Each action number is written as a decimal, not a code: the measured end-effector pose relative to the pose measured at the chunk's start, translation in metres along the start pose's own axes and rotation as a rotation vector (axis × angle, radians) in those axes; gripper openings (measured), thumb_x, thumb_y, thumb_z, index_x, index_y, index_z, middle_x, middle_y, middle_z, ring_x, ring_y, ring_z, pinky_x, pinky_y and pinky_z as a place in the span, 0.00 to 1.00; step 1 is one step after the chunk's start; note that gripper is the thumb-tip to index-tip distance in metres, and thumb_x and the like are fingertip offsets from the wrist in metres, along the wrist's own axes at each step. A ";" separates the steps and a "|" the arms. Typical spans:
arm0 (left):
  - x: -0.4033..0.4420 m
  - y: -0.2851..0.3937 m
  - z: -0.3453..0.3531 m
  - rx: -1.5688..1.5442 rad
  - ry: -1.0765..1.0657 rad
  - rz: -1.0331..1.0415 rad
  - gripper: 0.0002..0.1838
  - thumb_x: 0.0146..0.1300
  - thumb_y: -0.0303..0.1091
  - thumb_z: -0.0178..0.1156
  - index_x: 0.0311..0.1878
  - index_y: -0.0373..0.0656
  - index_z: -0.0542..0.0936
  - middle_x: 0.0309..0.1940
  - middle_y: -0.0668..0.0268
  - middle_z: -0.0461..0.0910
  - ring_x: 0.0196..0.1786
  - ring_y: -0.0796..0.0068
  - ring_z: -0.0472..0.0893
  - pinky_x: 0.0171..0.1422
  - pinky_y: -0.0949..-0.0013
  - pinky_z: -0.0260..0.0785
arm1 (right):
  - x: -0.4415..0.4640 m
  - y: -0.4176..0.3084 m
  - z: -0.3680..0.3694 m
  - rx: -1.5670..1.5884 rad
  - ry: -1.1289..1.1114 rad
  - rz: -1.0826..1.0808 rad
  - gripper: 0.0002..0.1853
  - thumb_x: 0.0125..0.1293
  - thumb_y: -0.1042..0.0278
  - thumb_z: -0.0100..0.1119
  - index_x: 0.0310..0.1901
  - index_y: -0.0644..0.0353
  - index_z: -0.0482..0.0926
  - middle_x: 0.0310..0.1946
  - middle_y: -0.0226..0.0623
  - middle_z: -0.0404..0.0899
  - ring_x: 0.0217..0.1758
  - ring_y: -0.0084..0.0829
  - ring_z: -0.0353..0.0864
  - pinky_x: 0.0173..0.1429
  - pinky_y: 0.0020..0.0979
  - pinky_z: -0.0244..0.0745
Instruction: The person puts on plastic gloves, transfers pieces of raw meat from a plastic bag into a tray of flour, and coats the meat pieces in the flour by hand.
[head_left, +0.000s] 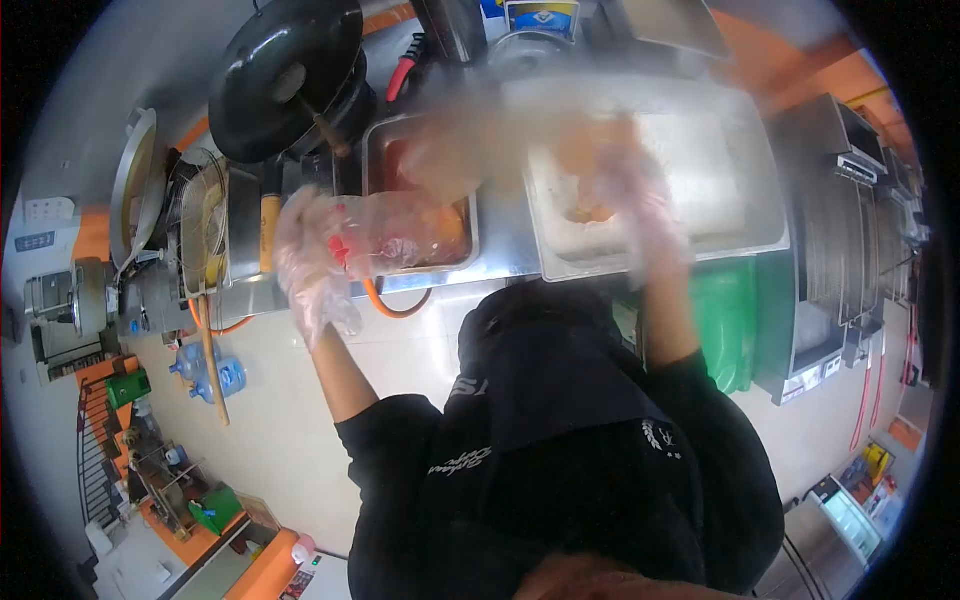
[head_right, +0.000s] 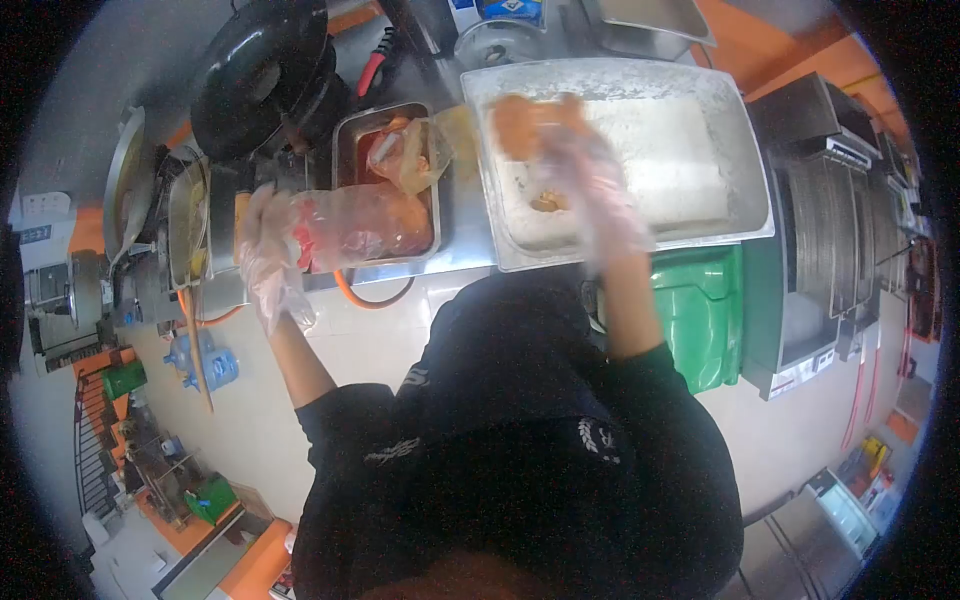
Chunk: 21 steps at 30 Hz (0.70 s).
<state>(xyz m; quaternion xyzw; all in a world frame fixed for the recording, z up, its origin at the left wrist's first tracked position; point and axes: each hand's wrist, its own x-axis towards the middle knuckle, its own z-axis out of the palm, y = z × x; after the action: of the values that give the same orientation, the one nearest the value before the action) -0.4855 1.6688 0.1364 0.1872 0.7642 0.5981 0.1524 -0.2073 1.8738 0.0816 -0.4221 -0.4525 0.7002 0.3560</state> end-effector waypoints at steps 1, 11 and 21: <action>0.027 -0.056 -0.037 0.031 -0.040 0.018 0.15 0.63 0.36 0.59 0.49 0.38 0.78 0.38 0.69 0.79 0.40 0.78 0.79 0.46 0.73 0.71 | -0.004 -0.007 -0.019 -0.023 0.041 -0.037 0.17 0.58 0.57 0.67 0.45 0.55 0.78 0.33 0.24 0.75 0.31 0.17 0.72 0.36 0.20 0.67; 0.093 -0.195 -0.061 0.945 -0.904 0.039 0.14 0.63 0.37 0.58 0.46 0.38 0.79 0.35 0.70 0.79 0.36 0.76 0.79 0.42 0.71 0.72 | 0.029 0.031 -0.133 -0.676 0.386 -0.057 0.28 0.59 0.56 0.64 0.55 0.67 0.70 0.30 0.32 0.79 0.28 0.21 0.75 0.32 0.24 0.72; 0.083 -0.212 0.062 1.102 -1.002 0.654 0.14 0.63 0.37 0.57 0.46 0.37 0.79 0.36 0.68 0.79 0.36 0.76 0.79 0.42 0.71 0.72 | 0.001 0.044 -0.013 -0.634 -0.152 -0.338 0.19 0.65 0.58 0.55 0.54 0.60 0.72 0.38 0.44 0.81 0.37 0.30 0.81 0.42 0.31 0.76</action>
<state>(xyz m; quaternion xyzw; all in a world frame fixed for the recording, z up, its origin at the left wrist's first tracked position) -0.5527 1.7152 -0.0851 0.6945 0.6966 -0.0046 0.1800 -0.2012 1.8640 0.0369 -0.3777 -0.7356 0.4858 0.2832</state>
